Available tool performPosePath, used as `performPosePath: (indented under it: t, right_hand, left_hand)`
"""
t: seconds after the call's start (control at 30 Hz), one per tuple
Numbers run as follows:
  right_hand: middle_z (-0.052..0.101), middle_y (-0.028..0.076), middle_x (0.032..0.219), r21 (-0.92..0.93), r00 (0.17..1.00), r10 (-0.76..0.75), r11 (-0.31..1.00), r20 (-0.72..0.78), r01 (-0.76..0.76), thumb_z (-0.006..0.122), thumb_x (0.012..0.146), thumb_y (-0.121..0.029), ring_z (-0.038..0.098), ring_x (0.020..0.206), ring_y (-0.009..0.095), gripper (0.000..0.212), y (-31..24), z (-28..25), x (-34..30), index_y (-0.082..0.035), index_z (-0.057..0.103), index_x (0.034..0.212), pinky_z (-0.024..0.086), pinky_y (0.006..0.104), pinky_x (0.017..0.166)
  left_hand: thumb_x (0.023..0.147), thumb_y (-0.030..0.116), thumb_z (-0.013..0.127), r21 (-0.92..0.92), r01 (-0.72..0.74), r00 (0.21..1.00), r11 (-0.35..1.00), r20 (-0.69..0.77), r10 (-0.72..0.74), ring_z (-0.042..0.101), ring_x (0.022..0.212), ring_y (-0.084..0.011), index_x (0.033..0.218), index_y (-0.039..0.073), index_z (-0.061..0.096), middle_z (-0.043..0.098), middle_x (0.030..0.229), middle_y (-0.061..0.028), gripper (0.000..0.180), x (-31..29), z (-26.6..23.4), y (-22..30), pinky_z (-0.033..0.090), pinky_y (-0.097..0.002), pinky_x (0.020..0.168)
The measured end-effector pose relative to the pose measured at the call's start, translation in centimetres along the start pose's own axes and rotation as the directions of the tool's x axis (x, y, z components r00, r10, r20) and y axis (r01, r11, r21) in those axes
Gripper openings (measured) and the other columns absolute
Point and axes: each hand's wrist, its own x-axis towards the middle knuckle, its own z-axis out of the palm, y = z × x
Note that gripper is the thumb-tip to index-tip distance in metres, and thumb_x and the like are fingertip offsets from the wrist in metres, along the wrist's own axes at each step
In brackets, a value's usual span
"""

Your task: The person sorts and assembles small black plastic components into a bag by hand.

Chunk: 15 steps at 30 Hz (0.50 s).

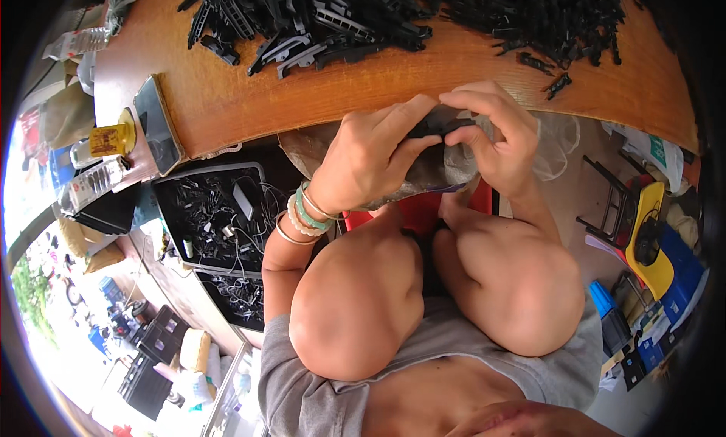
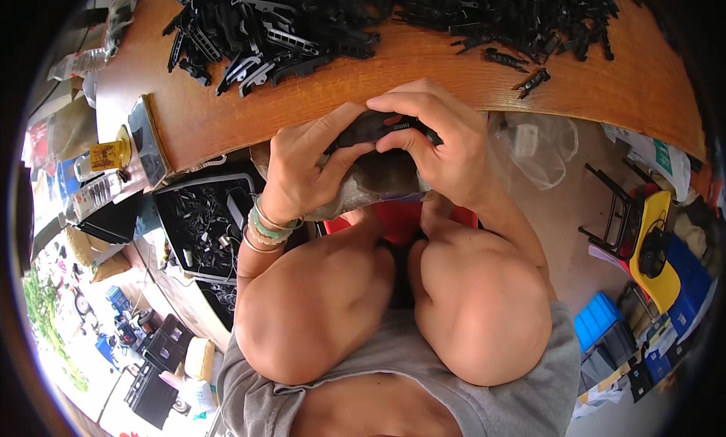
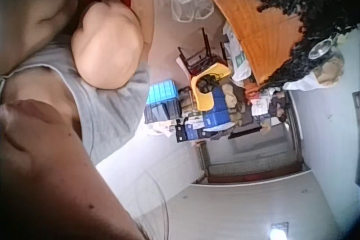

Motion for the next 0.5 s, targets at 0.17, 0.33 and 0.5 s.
performPosePath:
  t: [0.17, 0.33, 0.5]
  right_hand:
    - [0.064, 0.014, 0.092, -0.030, 0.999, -0.022, 0.999, -0.046, 0.021, 0.066, 0.063, 0.016, 0.061, 0.082, 0.022, 0.035, -0.05, 0.20, -0.40, 0.007, 0.064, 0.096, 0.048, 0.0279, 0.068]
    - [0.066, 0.012, 0.088, -0.043, 0.996, -0.020, 0.999, -0.082, 0.017, 0.072, 0.066, 0.007, 0.063, 0.077, 0.023, 0.034, -0.14, 0.31, -0.19, 0.000, 0.066, 0.098, 0.052, 0.0290, 0.066]
    - [0.065, 0.012, 0.087, -0.033, 0.997, 0.028, 0.999, -0.073, -0.031, 0.072, 0.067, 0.007, 0.063, 0.076, 0.022, 0.033, 0.09, 0.19, -0.64, 0.000, 0.066, 0.099, 0.051, 0.0293, 0.064]
  left_hand:
    - [0.073, -0.001, 0.070, -0.005, -0.022, 0.999, 1.000, -0.024, 0.022, 0.067, 0.069, -0.0312, 0.107, -0.004, 0.062, 0.066, 0.082, -0.0181, 0.034, -0.05, 0.34, -0.21, 0.052, -0.0324, 0.060]
    - [0.073, -0.001, 0.070, 0.010, -0.011, 1.000, 1.000, -0.015, 0.011, 0.067, 0.069, -0.0319, 0.107, -0.003, 0.062, 0.066, 0.083, -0.0188, 0.034, 0.05, 0.31, -0.21, 0.052, -0.0325, 0.060]
    - [0.074, -0.001, 0.070, -0.043, -0.022, 1.000, 0.999, 0.003, 0.022, 0.064, 0.064, -0.0300, 0.105, -0.003, 0.063, 0.064, 0.078, -0.0159, 0.032, 0.26, 0.35, -0.37, 0.051, -0.0315, 0.058]
